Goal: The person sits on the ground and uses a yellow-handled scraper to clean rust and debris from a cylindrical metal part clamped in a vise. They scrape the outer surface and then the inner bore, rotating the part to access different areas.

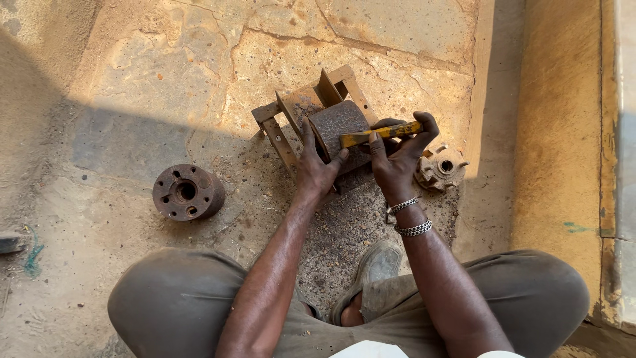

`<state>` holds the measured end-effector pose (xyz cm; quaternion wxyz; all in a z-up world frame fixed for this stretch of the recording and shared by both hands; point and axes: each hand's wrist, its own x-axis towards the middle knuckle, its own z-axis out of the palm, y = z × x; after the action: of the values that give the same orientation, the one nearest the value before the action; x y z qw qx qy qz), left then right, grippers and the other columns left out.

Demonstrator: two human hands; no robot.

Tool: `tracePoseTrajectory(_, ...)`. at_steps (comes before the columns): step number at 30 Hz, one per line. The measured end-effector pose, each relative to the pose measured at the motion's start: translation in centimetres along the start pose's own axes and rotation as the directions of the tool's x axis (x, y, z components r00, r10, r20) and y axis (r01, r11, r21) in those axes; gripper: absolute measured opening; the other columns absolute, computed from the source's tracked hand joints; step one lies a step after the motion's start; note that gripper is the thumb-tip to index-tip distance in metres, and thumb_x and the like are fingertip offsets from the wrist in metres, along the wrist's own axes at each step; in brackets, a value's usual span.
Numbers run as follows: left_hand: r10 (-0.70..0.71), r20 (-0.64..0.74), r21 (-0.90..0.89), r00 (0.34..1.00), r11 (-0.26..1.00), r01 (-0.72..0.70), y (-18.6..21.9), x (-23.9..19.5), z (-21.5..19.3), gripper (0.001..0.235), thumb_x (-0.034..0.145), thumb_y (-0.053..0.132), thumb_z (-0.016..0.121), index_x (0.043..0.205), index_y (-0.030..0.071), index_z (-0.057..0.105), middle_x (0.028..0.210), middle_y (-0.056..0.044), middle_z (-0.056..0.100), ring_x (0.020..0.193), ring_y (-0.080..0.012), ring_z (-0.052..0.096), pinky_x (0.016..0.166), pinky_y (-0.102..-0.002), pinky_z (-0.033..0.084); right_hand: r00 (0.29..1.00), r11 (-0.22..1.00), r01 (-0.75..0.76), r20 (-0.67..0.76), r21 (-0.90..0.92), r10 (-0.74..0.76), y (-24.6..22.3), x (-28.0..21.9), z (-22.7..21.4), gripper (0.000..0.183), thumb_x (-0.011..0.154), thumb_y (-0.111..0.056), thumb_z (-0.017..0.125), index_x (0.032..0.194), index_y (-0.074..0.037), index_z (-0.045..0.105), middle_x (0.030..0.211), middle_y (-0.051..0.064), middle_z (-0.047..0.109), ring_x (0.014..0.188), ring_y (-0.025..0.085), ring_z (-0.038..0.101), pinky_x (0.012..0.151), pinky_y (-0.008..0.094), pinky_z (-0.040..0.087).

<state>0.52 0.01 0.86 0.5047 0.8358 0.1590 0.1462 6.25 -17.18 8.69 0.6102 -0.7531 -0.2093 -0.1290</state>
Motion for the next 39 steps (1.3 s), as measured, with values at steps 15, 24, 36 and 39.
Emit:
tracePoseTrajectory(15, -0.159, 0.195, -0.111, 0.968, 0.977, 0.183, -0.1, -0.1, -1.0, 0.145, 0.068, 0.059, 0.084, 0.164, 0.021, -0.018, 0.164, -0.029, 0.032, 0.093, -0.0324, 0.080, 0.095, -0.050, 0.064, 0.999, 0.987, 0.031, -0.033, -0.160, -0.036, -0.1, -0.4, 1.9, 0.079, 0.099, 0.008, 0.075, 0.147, -0.020, 0.019, 0.132, 0.020, 0.045, 0.116, 0.029, 0.067, 0.107, 0.048, 0.064)
tracePoseTrajectory(24, -0.070, 0.106, 0.017, 0.992, 0.998, 0.068, -0.7, 0.2, 0.0, 0.148, 0.070, 0.067, 0.086, 0.162, 0.023, -0.022, 0.170, -0.030, 0.012, 0.129, -0.0486, 0.057, 0.102, -0.059, 0.053, 0.997, 0.984, 0.033, 0.069, -0.174, -0.021, -1.9, 0.6, -0.1, 0.079, 0.099, 0.009, 0.071, 0.147, -0.021, 0.016, 0.129, 0.019, 0.053, 0.116, 0.025, 0.069, 0.091, 0.033, 0.068)
tracePoseTrajectory(36, -0.186, 0.175, -0.005, 0.967, 0.982, 0.190, 0.6, -0.1, -0.7, 0.150, 0.068, 0.072, 0.081, 0.160, 0.021, -0.026, 0.162, -0.035, 0.030, 0.088, -0.0301, 0.077, 0.090, -0.051, 0.063, 0.942, 0.895, 0.329, 0.170, -0.302, -0.289, -4.7, 0.3, 1.1, 0.065, 0.104, 0.002, 0.076, 0.138, -0.018, 0.024, 0.122, 0.014, 0.068, 0.111, 0.024, 0.073, 0.092, 0.034, 0.066)
tracePoseTrajectory(39, -0.210, 0.212, -0.003, 0.955, 0.977, 0.215, 0.3, -0.4, -0.3, 0.148, 0.068, 0.071, 0.079, 0.159, 0.020, -0.026, 0.163, -0.035, 0.028, 0.088, -0.0298, 0.077, 0.087, -0.049, 0.065, 0.931, 0.911, 0.365, 0.077, -0.193, -0.357, -4.6, -0.1, 0.7, 0.063, 0.105, 0.002, 0.074, 0.138, -0.019, 0.025, 0.128, 0.018, 0.062, 0.115, 0.026, 0.071, 0.092, 0.033, 0.068)
